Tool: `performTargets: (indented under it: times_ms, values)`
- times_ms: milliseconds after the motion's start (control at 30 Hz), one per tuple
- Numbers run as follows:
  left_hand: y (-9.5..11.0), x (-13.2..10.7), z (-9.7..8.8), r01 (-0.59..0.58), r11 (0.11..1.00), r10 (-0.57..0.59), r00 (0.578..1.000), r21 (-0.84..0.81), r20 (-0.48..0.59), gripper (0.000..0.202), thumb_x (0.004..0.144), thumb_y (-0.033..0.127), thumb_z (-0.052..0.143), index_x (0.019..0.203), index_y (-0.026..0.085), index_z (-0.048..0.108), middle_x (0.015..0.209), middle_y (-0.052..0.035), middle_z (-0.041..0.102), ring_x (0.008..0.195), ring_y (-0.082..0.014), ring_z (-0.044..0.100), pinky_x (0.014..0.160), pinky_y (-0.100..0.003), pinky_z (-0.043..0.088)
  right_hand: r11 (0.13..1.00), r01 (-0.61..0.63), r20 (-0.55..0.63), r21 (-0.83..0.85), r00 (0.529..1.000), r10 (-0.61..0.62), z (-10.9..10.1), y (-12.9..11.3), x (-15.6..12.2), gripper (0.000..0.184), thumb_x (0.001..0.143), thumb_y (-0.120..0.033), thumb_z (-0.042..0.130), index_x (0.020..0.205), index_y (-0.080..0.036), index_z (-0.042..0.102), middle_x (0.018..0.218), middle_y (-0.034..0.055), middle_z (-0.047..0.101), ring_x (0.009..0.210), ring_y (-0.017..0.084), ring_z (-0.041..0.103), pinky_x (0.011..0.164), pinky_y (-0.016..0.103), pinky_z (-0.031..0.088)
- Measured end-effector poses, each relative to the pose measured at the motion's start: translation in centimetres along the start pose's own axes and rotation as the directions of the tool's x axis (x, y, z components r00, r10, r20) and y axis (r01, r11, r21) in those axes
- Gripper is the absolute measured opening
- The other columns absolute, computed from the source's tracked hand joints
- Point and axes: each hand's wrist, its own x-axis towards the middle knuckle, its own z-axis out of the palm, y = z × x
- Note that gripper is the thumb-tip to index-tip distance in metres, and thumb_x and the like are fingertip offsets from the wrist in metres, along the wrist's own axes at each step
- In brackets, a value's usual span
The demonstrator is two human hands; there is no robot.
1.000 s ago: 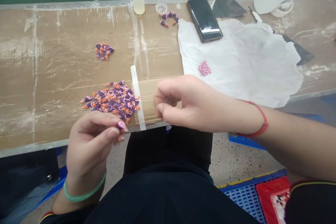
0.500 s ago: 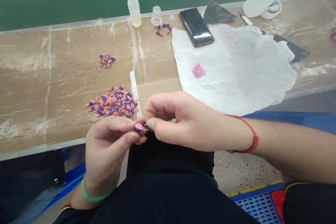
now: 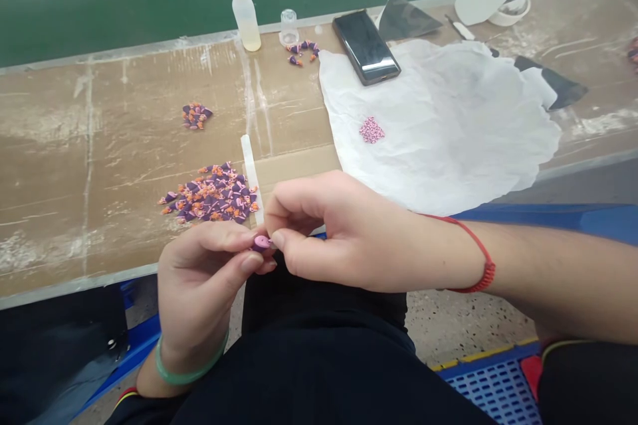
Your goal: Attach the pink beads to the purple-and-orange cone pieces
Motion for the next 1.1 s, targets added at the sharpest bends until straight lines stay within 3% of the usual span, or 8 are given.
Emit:
performTargets:
  times_ms: [200,633,900,1000,1100]
  values:
    - [0.0,0.1,0.3,0.024,1.000,-0.024,1.000,0.021,-0.009,0.009,0.078,0.023,0.085,0.082,0.023,0.078,0.079,-0.0020,0.080,0.062,-0.0166,0.076,0.058,-0.024,0.067,0.999,0.018,-0.013,-0.048,1.000,-0.019,-0.1,0.0,-0.2,0.013,0.086,-0.013,0.055,0.075,-0.017,0.060,0.068,-0.0020,0.065,0.058,0.007,0.055,0.053,0.016,0.043]
    - [-0.7,0.5,0.9,0.034,0.986,-0.034,0.999,-0.165,0.003,0.012,0.081,0.013,0.081,0.085,0.024,0.081,0.081,0.0021,0.080,0.064,-0.0098,0.075,0.061,-0.016,0.064,0.965,0.126,-0.050,-0.231,0.989,-0.141,0.3,0.5,-0.6,0.014,0.090,-0.011,0.049,0.082,-0.015,0.061,0.069,-0.0016,0.064,0.058,0.007,0.054,0.052,0.021,0.036]
    - [-1.0,0.8,0.8,0.047,0.985,-0.043,0.999,-0.169,0.024,0.010,0.082,0.016,0.081,0.085,0.025,0.080,0.079,0.0044,0.079,0.064,-0.0085,0.074,0.061,-0.015,0.063,0.941,0.175,-0.074,-0.289,0.976,-0.205,0.8,1.0,-0.6,0.016,0.091,-0.010,0.048,0.078,-0.017,0.054,0.068,-0.0015,0.062,0.059,0.009,0.055,0.055,0.023,0.036]
    - [-1.1,0.9,0.6,-0.009,0.997,0.011,0.999,-0.083,0.032,0.011,0.084,0.015,0.079,0.088,0.026,0.079,0.079,0.0042,0.079,0.065,-0.0091,0.075,0.061,-0.016,0.062,0.934,0.183,-0.070,-0.308,0.974,-0.214,0.7,1.3,-0.8,0.015,0.091,-0.010,0.048,0.079,-0.018,0.053,0.070,-0.0015,0.063,0.060,0.009,0.057,0.055,0.023,0.039]
    - [-1.0,1.0,0.4,-0.229,0.949,0.220,0.973,0.219,0.064,0.020,0.083,0.006,0.077,0.094,0.023,0.077,0.086,0.0022,0.080,0.075,-0.0102,0.075,0.070,-0.017,0.061,0.937,0.170,-0.086,-0.304,0.975,-0.205,-0.1,1.6,-1.4,0.011,0.092,-0.011,0.049,0.093,-0.019,0.056,0.082,0.0010,0.070,0.071,0.012,0.066,0.061,0.024,0.047]
